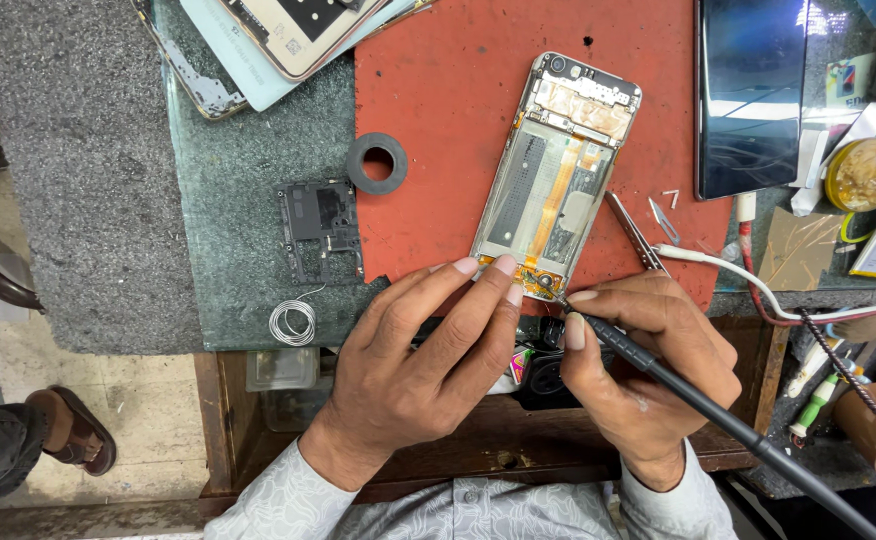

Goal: The person uses a soldering iron and tweezers to work on a disassembled smartphone motherboard. They apply solder to small components, reposition the phone, and handle a ribbon cable and other parts on the workbench.

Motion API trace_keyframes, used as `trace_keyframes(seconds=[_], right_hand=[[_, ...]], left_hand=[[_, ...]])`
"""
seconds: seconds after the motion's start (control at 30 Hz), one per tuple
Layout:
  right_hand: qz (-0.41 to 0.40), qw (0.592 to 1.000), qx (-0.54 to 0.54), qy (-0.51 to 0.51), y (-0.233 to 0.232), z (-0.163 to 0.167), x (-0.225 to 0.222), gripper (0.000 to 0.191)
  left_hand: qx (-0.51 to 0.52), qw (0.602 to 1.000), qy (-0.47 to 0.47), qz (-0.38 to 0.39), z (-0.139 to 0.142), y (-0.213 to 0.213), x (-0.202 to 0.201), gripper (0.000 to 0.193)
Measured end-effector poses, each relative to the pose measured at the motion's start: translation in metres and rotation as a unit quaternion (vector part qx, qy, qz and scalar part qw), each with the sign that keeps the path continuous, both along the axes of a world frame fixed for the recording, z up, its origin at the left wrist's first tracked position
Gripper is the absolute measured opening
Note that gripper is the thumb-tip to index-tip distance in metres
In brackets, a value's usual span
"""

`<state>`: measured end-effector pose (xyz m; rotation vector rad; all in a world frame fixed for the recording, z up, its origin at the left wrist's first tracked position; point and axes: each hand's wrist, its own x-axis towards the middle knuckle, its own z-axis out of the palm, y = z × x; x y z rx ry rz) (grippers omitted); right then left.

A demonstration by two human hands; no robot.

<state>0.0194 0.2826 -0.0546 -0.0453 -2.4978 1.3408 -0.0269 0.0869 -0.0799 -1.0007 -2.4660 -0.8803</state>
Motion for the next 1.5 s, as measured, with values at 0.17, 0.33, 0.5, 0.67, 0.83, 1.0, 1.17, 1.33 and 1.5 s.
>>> trace_keyframes(seconds=[0.17,0.33,0.5,0.67,0.83,1.0,1.17,1.33,1.5], right_hand=[[-0.011,1.000,-0.023,0.003,-0.0006,-0.0013,0.0002,0.018],[0.004,1.000,0.000,0.004,-0.0003,-0.0002,-0.0003,0.018],[0.006,1.000,0.005,0.003,-0.0014,0.0002,-0.0010,0.018],[0.005,1.000,0.012,-0.005,-0.0011,0.0010,-0.0011,0.019],[0.010,1.000,0.015,0.001,-0.0008,0.0007,-0.0008,0.019],[0.009,1.000,0.012,0.008,-0.0012,-0.0007,-0.0016,0.019],[0.006,1.000,0.019,0.006,-0.0012,0.0003,-0.0013,0.019],[0.005,1.000,0.014,0.009,-0.0013,0.0005,-0.0012,0.018],[0.007,1.000,0.018,0.013,-0.0005,0.0002,0.0002,0.018]], left_hand=[[0.003,1.000,-0.002,-0.001,-0.0004,-0.0002,0.0000,0.014],[0.004,1.000,-0.005,0.002,-0.0010,0.0010,0.0007,0.014],[0.001,1.000,-0.002,0.003,-0.0006,0.0000,0.0005,0.014],[0.000,1.000,0.000,0.004,-0.0001,-0.0002,0.0005,0.014],[-0.004,1.000,0.004,0.001,0.0007,0.0001,-0.0004,0.014],[0.000,1.000,0.001,0.001,0.0017,-0.0007,-0.0011,0.015],[0.001,1.000,0.000,0.001,0.0014,-0.0001,-0.0001,0.015],[0.001,1.000,0.002,0.000,0.0005,0.0004,0.0000,0.015],[0.002,1.000,0.002,-0.001,0.0015,0.0001,0.0001,0.015]])
